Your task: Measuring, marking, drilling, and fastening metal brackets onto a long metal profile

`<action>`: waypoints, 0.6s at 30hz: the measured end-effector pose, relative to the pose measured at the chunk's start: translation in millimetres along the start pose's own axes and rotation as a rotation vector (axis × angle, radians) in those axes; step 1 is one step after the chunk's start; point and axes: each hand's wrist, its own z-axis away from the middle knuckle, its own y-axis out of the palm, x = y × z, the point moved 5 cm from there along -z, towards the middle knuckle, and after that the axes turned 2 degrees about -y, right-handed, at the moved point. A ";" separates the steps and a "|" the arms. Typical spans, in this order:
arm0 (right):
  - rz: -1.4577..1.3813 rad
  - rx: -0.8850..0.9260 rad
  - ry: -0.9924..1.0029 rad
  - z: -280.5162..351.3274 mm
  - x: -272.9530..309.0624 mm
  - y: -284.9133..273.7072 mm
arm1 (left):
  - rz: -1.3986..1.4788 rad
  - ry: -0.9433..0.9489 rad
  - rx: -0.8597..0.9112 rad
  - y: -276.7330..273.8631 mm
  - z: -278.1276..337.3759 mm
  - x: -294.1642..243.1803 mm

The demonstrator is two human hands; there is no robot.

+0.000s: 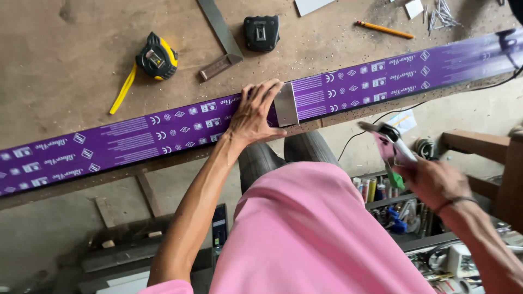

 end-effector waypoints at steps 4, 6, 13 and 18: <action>0.162 -0.031 0.297 19.7 -69.9 -7.9 | -0.060 0.019 -0.091 -16.9 10.4 -13.8; 0.060 -0.092 0.328 15.1 -100.1 -2.9 | -0.086 0.029 -0.111 -21.8 14.6 -22.9; 0.023 -0.751 -0.308 -113.0 -97.2 -50.0 | -0.179 -0.112 -0.090 -22.8 7.8 -29.3; 0.160 -1.057 -0.645 -206.5 -51.3 -105.9 | -0.204 -0.210 -0.072 -20.4 -5.0 -34.5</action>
